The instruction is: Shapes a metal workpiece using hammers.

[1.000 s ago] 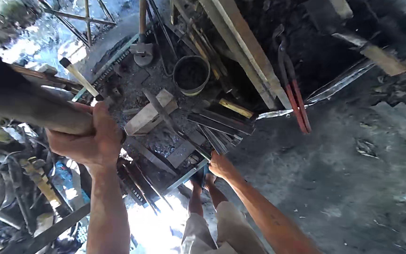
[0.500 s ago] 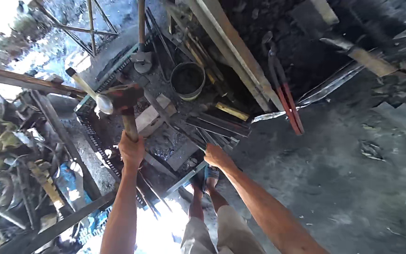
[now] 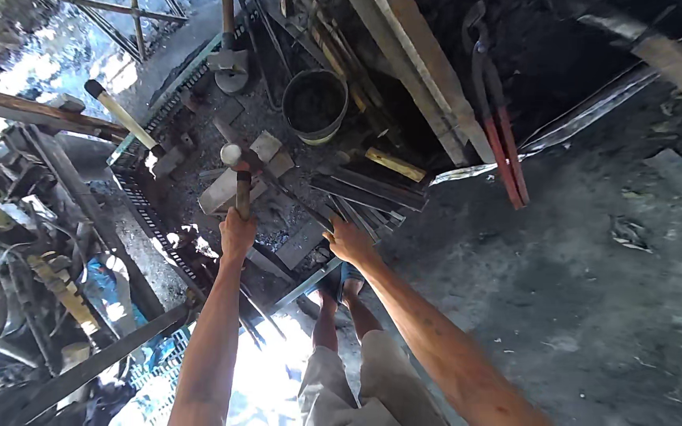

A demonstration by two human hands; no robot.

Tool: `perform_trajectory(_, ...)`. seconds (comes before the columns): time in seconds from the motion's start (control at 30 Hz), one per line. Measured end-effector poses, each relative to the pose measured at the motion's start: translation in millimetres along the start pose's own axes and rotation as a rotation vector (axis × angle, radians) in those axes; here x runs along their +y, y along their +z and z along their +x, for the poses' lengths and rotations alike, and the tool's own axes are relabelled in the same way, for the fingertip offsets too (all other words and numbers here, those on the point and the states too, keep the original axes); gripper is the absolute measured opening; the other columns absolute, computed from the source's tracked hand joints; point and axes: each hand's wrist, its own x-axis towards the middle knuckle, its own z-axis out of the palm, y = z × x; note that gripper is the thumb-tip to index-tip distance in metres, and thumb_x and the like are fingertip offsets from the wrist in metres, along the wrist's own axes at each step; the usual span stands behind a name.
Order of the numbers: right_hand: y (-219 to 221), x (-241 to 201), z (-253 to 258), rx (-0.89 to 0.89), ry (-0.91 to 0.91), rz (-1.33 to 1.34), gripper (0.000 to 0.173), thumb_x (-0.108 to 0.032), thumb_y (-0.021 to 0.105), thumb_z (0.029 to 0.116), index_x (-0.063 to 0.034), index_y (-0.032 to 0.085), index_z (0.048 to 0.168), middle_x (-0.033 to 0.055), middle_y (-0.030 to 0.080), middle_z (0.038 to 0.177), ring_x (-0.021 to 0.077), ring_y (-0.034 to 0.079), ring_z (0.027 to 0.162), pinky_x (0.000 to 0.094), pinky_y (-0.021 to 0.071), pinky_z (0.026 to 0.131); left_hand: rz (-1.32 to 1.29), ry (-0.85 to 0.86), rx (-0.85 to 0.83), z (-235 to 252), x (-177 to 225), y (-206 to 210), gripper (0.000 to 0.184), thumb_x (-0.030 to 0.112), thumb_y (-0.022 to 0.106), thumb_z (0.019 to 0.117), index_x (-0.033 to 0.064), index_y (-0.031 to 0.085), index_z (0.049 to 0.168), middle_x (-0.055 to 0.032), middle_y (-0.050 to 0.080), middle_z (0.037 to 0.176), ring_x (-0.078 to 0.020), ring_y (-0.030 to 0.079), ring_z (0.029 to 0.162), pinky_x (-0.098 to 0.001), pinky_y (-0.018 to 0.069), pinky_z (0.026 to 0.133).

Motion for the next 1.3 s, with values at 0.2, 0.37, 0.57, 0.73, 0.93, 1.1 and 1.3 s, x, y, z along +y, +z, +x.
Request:
perform_trajectory(0.2, 13.4, 0.9, -1.0, -0.003, 0.028, 0.052, 0.044, -0.044, 0.055, 0.1046, -0.0146, 0.059, 0.137, 0.0171, 0.07, 0.118, 0.0391, 0.068, 0.11, 0.0625, 0.0547, 0.087, -0.23, -0.027, -0.14, 4.2, -8.0, -6.3, 0.044, 0.032, 0.072, 0.096, 0.008, 0.055, 0.129, -0.0175, 0.07, 0.09, -0.0313, 0.07, 0.065, -0.0523, 0.0614, 0.06)
perform_trajectory(0.37, 12.8, -4.4, 3.8, -0.076, 0.067, 0.068, 0.042, -0.043, 0.051, 0.1053, -0.0083, 0.06, 0.127, 0.0195, 0.07, 0.11, 0.0394, 0.069, 0.105, 0.0613, 0.0553, 0.084, -0.79, -0.079, -0.35, 4.1, -18.3, 2.6, 0.059, 0.015, 0.069, 0.0979, 0.0181, 0.038, 0.148, -0.0135, 0.062, 0.081, -0.0236, 0.06, 0.053, -0.0388, 0.0567, 0.048)
perform_trajectory(0.57, -4.0, -18.7, 20.8, -0.095, 0.07, 0.144, 0.034, -0.034, 0.055, 0.1019, -0.0023, 0.064, 0.111, 0.0211, 0.069, 0.101, 0.0385, 0.069, 0.096, 0.0601, 0.0546, 0.079, -0.803, -0.047, -0.151, -32.8, 1.9, -11.6, 0.037, 0.01, 0.066, 0.0954, 0.0114, 0.053, 0.13, -0.0116, 0.059, 0.07, -0.0205, 0.057, 0.047, -0.0353, 0.0538, 0.043)
perform_trajectory(0.73, -12.3, -24.0, 20.0, -0.123, 0.078, 0.135, 0.038, -0.035, 0.055, 0.1026, -0.0001, 0.063, 0.115, 0.0234, 0.068, 0.108, 0.0398, 0.069, 0.102, 0.0607, 0.055, 0.084, -0.941, 0.296, 0.066, -85.2, 37.7, -80.9, 0.037, 0.015, 0.067, 0.0936, 0.0082, 0.054, 0.128, -0.0091, 0.061, 0.069, -0.023, 0.06, 0.049, -0.0394, 0.0561, 0.045)
perform_trajectory(0.93, -18.1, -26.7, 16.2, -0.143, 0.061, 0.123, 0.04, -0.034, 0.055, 0.1021, 0.0, 0.06, 0.122, 0.0217, 0.067, 0.113, 0.0371, 0.067, 0.108, 0.0581, 0.0541, 0.09, -1.113, 0.985, 0.328, -107.1, 117.3, -223.6, 0.034, 0.007, 0.065, 0.0941, 0.0075, 0.046, 0.123, -0.0056, 0.061, 0.068, -0.0223, 0.059, 0.048, -0.0388, 0.0553, 0.042)
perform_trajectory(1.1, -12.9, -25.2, 18.3, -0.159, 0.068, 0.123, 0.042, -0.036, 0.053, 0.1036, -0.0005, 0.057, 0.127, 0.0221, 0.067, 0.116, 0.0378, 0.067, 0.11, 0.058, 0.0541, 0.091, -0.935, 1.013, 0.621, -68.7, 105.6, -174.2, 0.02, 0.019, 0.063, 0.1005, 0.0092, 0.05, 0.111, -0.0011, 0.06, 0.071, -0.0169, 0.06, 0.056, -0.0354, 0.0558, 0.049)
perform_trajectory(1.3, -7.9, -15.0, 16.7, -0.16, 0.038, 0.18, 0.035, -0.029, 0.056, 0.1019, 0.0002, 0.061, 0.119, 0.0226, 0.068, 0.108, 0.0386, 0.068, 0.103, 0.0597, 0.0541, 0.087, -0.269, -0.037, 0.062, -30.9, 16.9, -9.8, 0.038, 0.024, 0.067, 0.0949, 0.0052, 0.059, 0.127, -0.0167, 0.069, 0.089, -0.03, 0.071, 0.07, -0.055, 0.0616, 0.065)
